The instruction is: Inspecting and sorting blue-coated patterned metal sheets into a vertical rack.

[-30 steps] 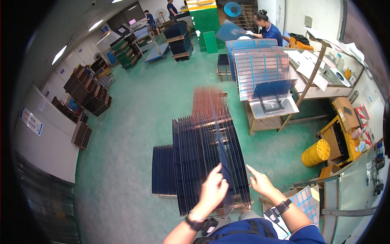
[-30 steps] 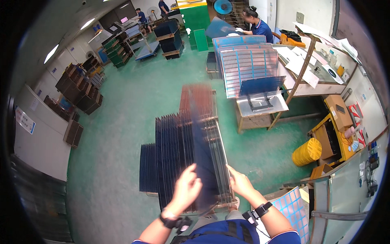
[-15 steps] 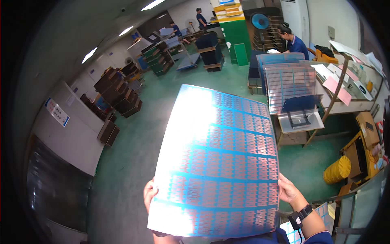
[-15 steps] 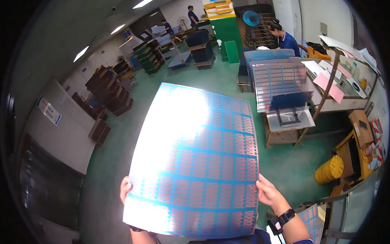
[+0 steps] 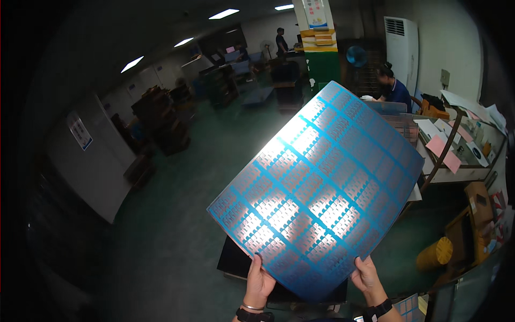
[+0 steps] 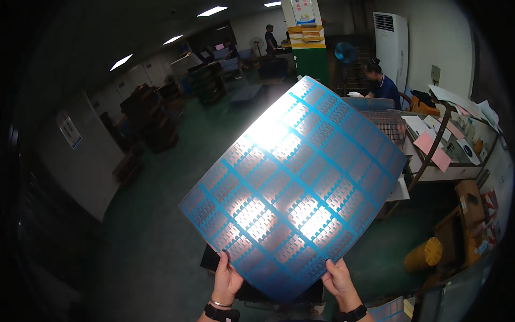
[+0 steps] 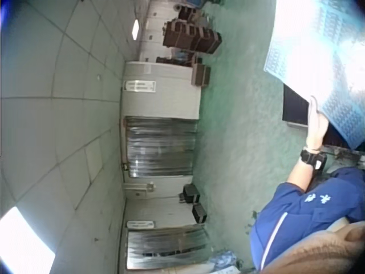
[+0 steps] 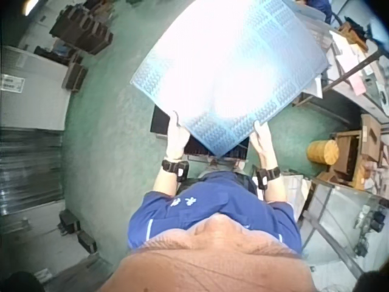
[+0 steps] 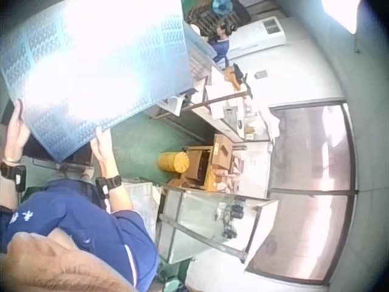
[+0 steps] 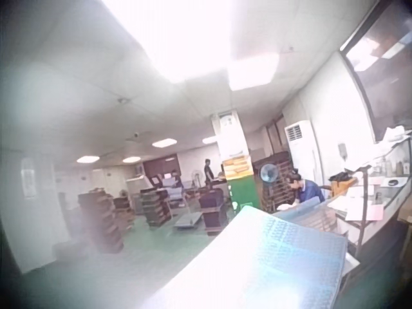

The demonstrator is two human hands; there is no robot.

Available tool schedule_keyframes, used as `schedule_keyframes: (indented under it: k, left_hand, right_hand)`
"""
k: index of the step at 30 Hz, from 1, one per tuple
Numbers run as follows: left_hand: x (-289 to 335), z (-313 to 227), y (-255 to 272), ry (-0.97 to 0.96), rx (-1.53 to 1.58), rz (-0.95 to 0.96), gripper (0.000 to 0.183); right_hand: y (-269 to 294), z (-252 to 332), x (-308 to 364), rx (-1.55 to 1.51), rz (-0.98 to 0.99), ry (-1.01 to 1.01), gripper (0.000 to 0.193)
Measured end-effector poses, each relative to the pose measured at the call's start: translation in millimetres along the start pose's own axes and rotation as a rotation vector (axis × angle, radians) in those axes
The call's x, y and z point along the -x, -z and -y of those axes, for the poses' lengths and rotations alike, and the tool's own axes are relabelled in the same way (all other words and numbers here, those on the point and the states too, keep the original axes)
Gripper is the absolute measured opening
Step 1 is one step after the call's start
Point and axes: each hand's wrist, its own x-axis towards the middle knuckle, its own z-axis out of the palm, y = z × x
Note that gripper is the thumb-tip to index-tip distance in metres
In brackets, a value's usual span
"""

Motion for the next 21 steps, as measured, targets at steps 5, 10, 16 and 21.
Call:
schedule_keyframes:
  k: [5, 10, 16, 21]
  left_hand:
    - [-16.3, -13.7, 4.5, -0.061, -0.048, 0.011, 0.037]
    - [-17.4, -36.2, 34.8, -0.042, -0.118, 0.024, 0.031]
    - [-14.3, -63.5, 61.8, -0.076, -0.289, -0.03, 0.035]
    - [-11.2, -69.2, 52.9, -0.154, -0.401, -0.114, 0.02]
  right_hand:
    - [40.4, 25.5, 4.6, 0.057, -0.085, -0.031, 0.03]
    - [146.7, 119.1, 6.0, -0.218, -0.202, 0.448, 0.027]
    - [109.0, 156.6, 41.8, 0.611, -0.371, 0.385, 0.031]
    - [90.5, 168.1, 44.7, 0.879, -0.41, 0.199, 0.025]
